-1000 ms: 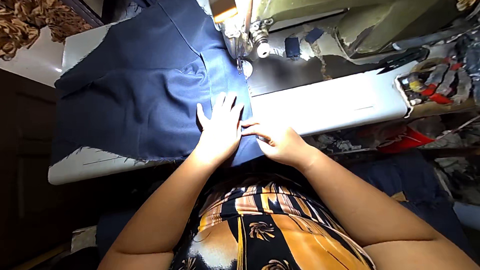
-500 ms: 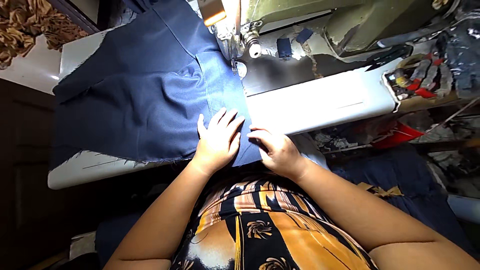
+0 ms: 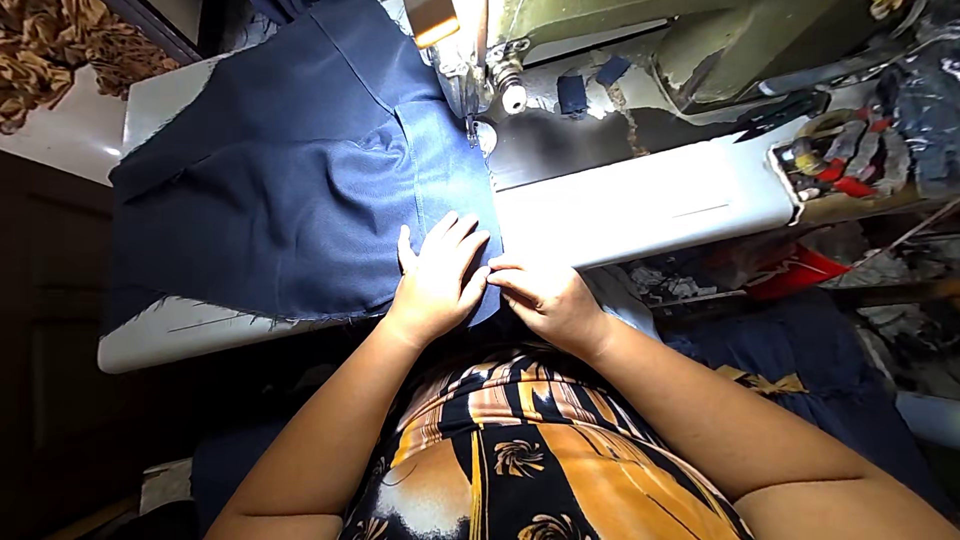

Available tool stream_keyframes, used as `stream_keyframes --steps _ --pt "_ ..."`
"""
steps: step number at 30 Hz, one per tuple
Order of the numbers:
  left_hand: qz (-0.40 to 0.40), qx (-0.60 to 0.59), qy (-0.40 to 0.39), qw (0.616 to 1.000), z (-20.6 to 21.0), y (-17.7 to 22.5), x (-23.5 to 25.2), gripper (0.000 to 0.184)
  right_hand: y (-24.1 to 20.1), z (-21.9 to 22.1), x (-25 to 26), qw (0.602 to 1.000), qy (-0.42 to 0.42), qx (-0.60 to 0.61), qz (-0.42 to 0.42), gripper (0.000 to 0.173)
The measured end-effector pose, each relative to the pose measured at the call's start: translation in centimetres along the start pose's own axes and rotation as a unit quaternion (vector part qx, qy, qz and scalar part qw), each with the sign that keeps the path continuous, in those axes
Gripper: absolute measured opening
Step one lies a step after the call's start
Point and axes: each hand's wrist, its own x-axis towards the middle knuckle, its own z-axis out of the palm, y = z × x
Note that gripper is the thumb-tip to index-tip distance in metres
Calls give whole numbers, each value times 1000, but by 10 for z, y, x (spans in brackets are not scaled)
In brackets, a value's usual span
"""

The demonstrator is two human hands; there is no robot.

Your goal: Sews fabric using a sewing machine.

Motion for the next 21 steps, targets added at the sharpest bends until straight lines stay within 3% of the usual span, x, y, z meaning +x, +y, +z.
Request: stream_keyframes --steps 14,21 --pt "6 -7 10 1000 0 0 -1 48 2 -2 -2 1000 -9 1 -2 20" --pt "-4 -5 -39 999 -9 5 2 48 5 -3 -4 1000 -25 1 7 21"
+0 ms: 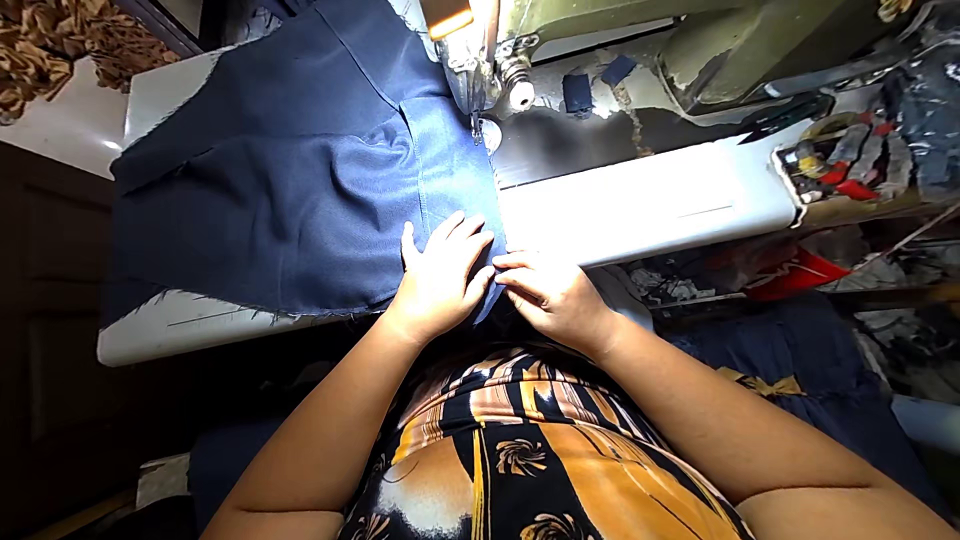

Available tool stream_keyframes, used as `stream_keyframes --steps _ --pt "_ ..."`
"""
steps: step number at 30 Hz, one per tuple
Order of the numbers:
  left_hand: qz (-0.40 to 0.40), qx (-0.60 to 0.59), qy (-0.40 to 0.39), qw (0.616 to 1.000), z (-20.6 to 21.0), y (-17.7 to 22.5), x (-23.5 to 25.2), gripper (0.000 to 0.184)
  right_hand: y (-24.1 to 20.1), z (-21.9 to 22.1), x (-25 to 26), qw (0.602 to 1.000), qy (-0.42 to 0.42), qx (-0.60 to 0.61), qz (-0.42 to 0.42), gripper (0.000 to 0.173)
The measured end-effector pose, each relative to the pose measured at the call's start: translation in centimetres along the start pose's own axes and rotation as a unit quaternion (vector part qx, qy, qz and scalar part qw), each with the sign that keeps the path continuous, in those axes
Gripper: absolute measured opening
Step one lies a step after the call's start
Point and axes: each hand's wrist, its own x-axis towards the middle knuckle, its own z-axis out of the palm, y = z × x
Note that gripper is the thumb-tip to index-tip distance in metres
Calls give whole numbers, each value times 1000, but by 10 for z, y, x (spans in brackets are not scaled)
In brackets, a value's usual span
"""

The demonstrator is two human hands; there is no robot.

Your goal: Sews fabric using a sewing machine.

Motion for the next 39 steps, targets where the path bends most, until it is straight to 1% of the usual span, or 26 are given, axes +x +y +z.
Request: stream_keyframes --steps 2,6,10,15,19,22,25,28,29,30,31,32,34,37,39 --pt "-3 4 -14 1000 -2 2 0 48 0 -2 0 1000 -10 -3 -2 22" --pt "-5 -16 -17 1000 -2 0 1 47 2 -10 8 999 -39 -18 -13 23" --pt "-9 -24 -23 999 -4 -7 12 49 7 -12 18 998 -50 -27 5 23" --pt "-12 -28 -22 999 -6 -28 45 50 29 -15 48 996 -78 -21 37 26" --pt "-9 -18 -27 999 -10 -46 74 51 53 -17 77 996 -89 -30 7 27" --pt "-15 -10 -20 1000 -12 -57 94 50 67 -14 92 997 -73 -39 0 28" --pt "-17 -4 -6 1000 -11 -65 107 50 70 -11 97 996 -72 -49 25 30" --pt "-29 15 -19 999 -15 -59 105 51 60 -12 91 989 -110 -64 75 34" --pt "-39 29 -26 998 -17 -54 102 50 53 -13 89 987 -110 -64 97 31" --pt "-48 42 -31 997 -17 -50 100 50 46 -13 86 988 -94 -65 107 23" --pt "-54 41 -26 997 -16 -46 96 49 41 -11 80 989 -69 -75 105 15" --pt "-56 27 -16 998 -13 -45 92 48 38 -8 74 991 -41 -90 91 15" --pt "-54 -16 9 998 -6 -45 86 46 38 -4 64 992 -3 -110 53 19" --pt "-17 -74 60 995 -2 -53 81 45 38 -2 61 992 3 -128 -3 19" --pt "-4 -74 57 996 -2 -57 81 42 38 0 62 990 1 -140 -18 19"
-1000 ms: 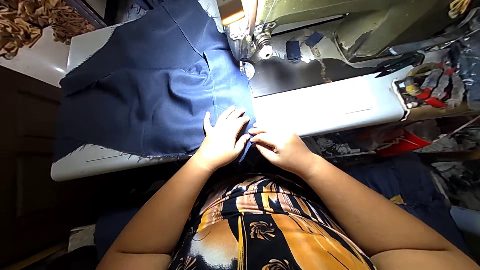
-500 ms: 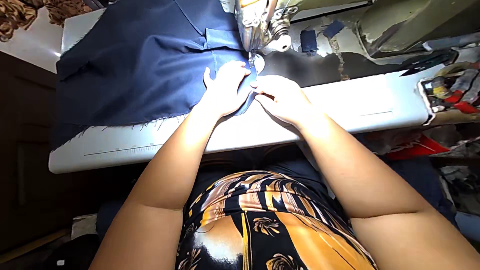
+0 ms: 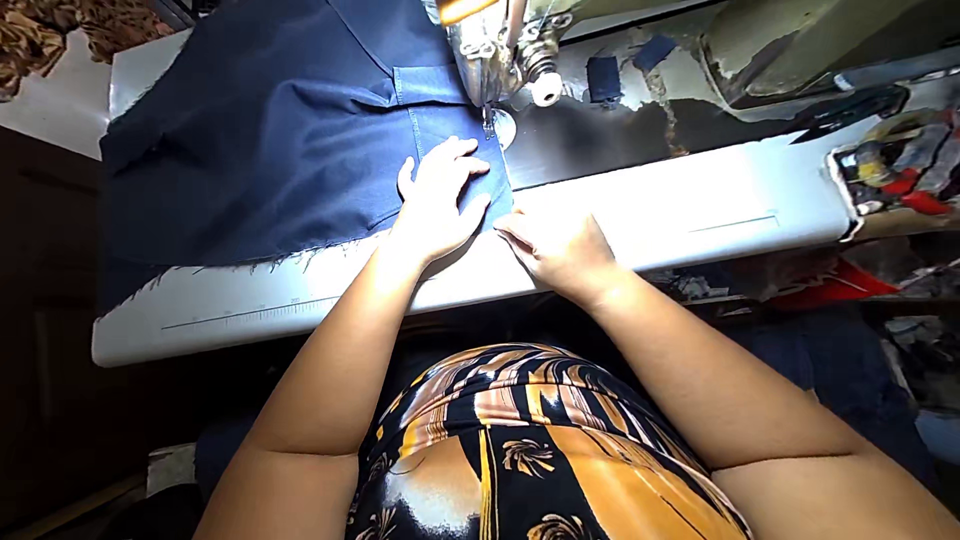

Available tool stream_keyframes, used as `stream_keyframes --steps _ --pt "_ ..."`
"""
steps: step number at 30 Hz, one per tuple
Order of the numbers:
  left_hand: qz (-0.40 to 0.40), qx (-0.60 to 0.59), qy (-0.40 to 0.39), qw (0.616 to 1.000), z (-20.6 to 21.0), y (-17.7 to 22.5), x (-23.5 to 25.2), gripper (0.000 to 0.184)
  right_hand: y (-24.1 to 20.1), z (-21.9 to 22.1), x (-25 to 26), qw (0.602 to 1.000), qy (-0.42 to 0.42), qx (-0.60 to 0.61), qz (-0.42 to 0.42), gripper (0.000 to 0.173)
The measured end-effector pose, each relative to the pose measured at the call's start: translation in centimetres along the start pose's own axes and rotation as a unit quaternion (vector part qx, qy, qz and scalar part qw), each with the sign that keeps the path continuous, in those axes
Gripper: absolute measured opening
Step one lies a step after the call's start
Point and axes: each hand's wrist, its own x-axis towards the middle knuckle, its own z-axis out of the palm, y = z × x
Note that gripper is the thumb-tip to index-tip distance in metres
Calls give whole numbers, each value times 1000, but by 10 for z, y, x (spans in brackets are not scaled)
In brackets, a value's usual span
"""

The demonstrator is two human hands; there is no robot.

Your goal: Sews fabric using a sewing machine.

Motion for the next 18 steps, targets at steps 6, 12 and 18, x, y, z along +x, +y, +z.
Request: stream_keyframes --steps 6,12,18 --pt "14 6 -12 1000 -1 1 0 36 3 -4 -3 997 10 18 70 25" --pt "18 25 -19 999 0 2 0 43 4 -5 -5 999 -9 27 40 24" --pt "22 12 -21 999 -1 1 -1 43 6 -5 -4 998 -27 29 41 27"
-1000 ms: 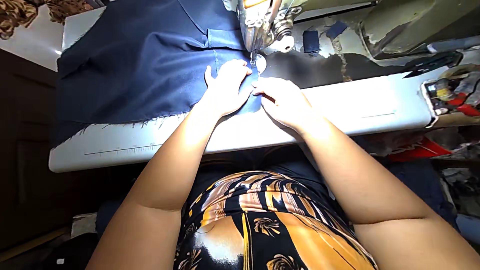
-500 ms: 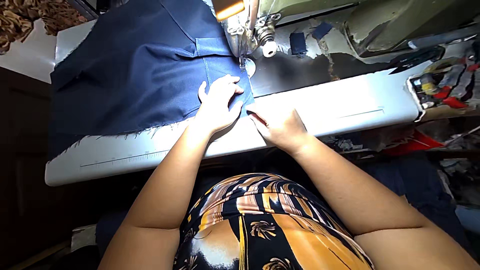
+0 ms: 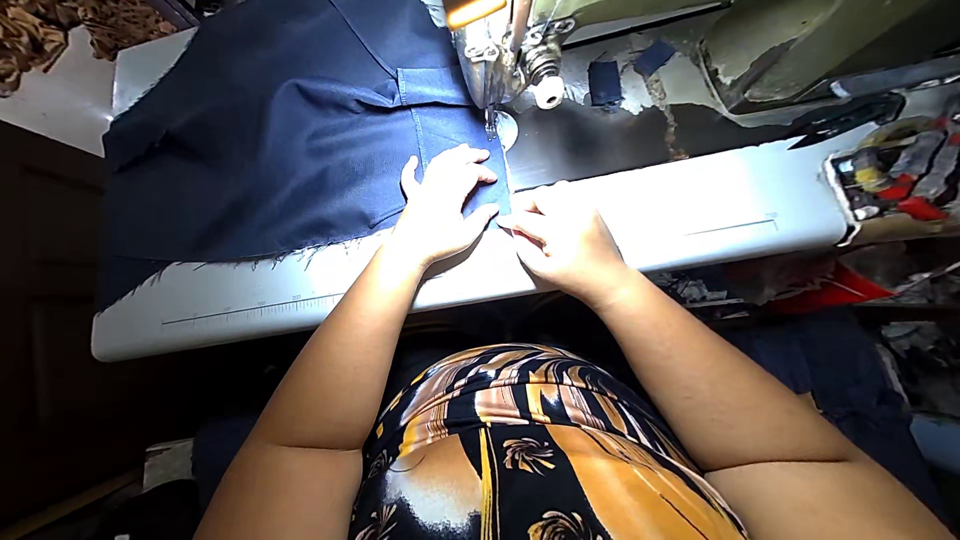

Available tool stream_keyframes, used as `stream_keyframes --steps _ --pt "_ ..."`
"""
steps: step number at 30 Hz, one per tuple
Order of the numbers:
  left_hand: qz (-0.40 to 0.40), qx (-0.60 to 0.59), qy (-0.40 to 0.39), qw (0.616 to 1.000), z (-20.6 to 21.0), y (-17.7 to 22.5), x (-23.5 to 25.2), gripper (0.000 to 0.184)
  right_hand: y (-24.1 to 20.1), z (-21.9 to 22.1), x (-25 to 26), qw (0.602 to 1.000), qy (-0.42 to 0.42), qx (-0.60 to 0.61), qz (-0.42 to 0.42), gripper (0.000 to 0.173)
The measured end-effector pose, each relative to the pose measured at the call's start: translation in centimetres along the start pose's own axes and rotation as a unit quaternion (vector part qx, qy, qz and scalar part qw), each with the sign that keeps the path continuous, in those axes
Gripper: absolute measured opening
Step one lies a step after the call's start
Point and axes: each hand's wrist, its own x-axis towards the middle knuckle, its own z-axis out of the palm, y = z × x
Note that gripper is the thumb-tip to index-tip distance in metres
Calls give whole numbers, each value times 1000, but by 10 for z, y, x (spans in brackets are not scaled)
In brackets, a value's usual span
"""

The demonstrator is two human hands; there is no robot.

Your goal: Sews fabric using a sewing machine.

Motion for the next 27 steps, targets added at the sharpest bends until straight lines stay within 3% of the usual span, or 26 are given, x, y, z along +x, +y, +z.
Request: stream_keyframes --steps 12,22,27 --pt "-1 1 -37 999 -4 -1 4 45 0 0 0 999 1 25 21 28" --pt "1 -6 -54 999 -8 -3 9 46 11 -9 14 997 -73 37 14 28" --pt "13 -8 -47 999 -9 -24 35 47 25 -10 42 993 -111 33 30 28"
